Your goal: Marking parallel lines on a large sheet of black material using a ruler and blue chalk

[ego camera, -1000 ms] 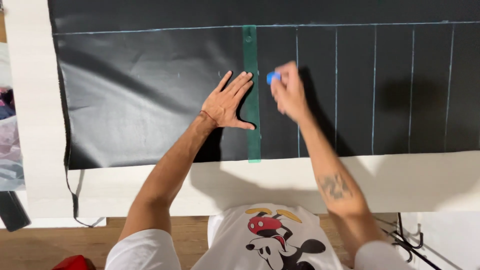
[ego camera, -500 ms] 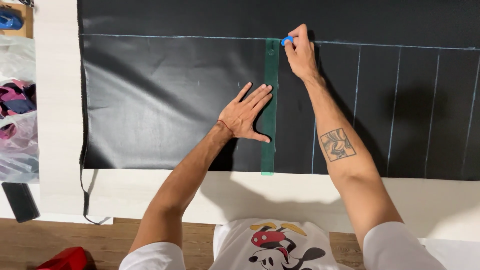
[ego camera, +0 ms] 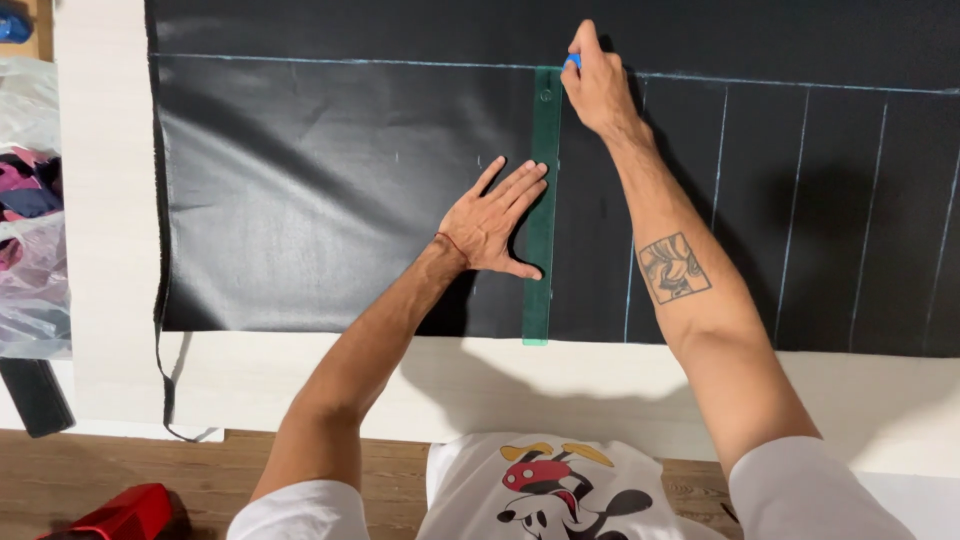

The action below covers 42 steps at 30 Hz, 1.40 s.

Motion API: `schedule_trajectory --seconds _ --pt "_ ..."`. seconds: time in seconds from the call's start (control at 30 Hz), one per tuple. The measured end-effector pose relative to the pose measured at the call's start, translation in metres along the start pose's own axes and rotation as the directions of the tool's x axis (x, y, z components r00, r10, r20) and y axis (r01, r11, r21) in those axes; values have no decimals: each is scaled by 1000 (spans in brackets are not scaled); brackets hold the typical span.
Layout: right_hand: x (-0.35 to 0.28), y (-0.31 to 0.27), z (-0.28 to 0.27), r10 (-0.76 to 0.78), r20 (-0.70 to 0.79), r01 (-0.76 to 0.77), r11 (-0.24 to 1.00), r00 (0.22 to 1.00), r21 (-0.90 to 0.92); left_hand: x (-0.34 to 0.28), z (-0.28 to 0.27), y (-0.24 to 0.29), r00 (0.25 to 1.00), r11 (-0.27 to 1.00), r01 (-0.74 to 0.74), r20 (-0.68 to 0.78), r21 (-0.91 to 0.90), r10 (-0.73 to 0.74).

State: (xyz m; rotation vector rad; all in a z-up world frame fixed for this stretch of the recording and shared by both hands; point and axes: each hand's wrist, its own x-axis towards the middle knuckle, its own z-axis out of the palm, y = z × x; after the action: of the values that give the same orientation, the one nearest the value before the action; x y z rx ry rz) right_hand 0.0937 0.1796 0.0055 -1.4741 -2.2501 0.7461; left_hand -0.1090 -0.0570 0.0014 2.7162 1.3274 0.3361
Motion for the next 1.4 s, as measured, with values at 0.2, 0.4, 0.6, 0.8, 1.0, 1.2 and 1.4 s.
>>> schedule_trajectory --seconds 0.2,0.4,0.6,0.8,1.0,1.2,1.4 --pt "-56 -42 -23 141 242 -149 989 960 13 0 0 1 1000 1000 12 0 -25 -12" --pt "-258 -63 2 79 269 -69 997 960 -45 1 4 -2 999 997 25 -42 -77 -28" --pt "-422 -87 15 323 548 -399 917 772 21 2 -3 -2 999 997 33 -33 -76 -36" --pt "-418 -75 -6 405 315 -499 804 858 325 -1 -1 3 998 995 43 -41 -89 -47" --pt "-441 -62 10 288 320 -410 802 903 435 -17 -6 0 993 996 86 -73 -38 -89" --pt "-489 -72 95 182 282 -309 798 942 517 -86 -38 -47 989 988 147 -19 48 -146" --pt "-482 -121 100 324 139 -346 764 936 545 -93 -38 -83 1000 1000 4 -19 -29 -4"
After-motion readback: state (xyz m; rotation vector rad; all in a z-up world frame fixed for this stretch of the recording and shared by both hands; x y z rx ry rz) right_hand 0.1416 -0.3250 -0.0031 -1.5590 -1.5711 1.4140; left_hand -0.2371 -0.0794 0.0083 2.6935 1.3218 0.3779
